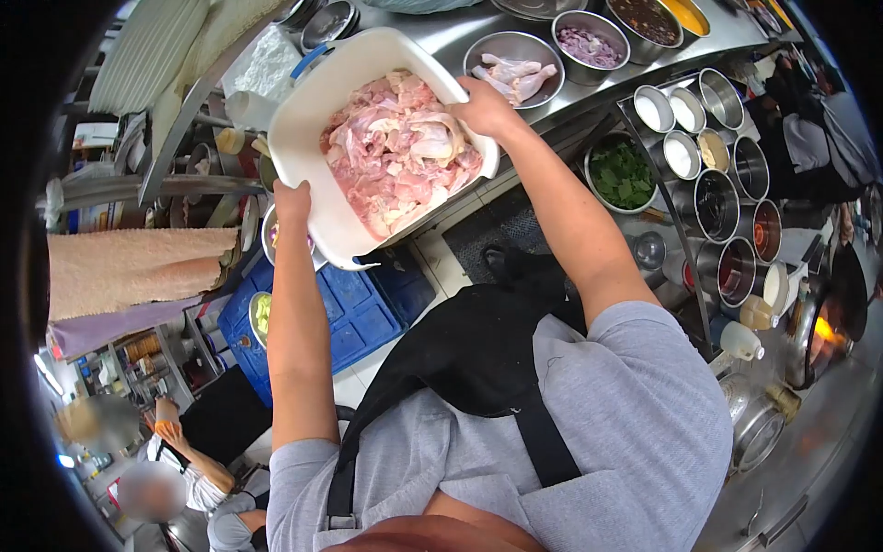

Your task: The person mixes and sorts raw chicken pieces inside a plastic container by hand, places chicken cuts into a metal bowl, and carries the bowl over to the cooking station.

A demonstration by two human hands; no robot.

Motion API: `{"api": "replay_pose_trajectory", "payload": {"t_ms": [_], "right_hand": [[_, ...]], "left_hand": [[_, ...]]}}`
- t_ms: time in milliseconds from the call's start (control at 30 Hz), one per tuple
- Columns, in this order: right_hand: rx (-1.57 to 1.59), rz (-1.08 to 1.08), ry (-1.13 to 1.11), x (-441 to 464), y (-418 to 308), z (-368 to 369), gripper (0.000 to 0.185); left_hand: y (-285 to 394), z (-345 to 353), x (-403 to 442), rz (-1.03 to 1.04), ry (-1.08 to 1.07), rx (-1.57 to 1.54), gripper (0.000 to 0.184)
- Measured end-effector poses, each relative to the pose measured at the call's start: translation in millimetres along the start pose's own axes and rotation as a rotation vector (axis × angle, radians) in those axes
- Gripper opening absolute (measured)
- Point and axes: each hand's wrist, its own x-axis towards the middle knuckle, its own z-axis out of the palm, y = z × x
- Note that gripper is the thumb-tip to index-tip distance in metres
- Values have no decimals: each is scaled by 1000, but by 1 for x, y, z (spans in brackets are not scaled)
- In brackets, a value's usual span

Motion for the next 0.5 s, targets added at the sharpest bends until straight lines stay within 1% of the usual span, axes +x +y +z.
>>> {"api": "replay_pose_trajectory", "payload": {"t_ms": [67, 133, 200, 267, 300, 333, 433, 500], "right_hand": [[-18, -32, -5, 5, 5, 2, 49], [57, -22, -2, 9, 12, 5, 50], [23, -42, -12, 14, 20, 6, 50], [36, -12, -26, 6, 19, 6, 50], [44, -10, -19, 7, 19, 6, 50], [42, -16, -31, 7, 17, 6, 50], [21, -31, 38, 5, 12, 7, 53], [45, -24, 11, 7, 13, 7, 53]], "left_hand": [[1, 1, 1, -21, 18, -6, 51], [0, 2, 2, -13, 11, -45, 51], [-3, 3, 3, -31, 14, -48, 51], [2, -2, -6, -81, -8, 6, 53], [-13, 5, 5, -55, -19, -13, 54], [-11, 3, 3, -65, -11, -15, 54], [1, -2, -2, -91, -32, 24, 57], [-1, -1, 1, -98, -17, 32, 58]]}}
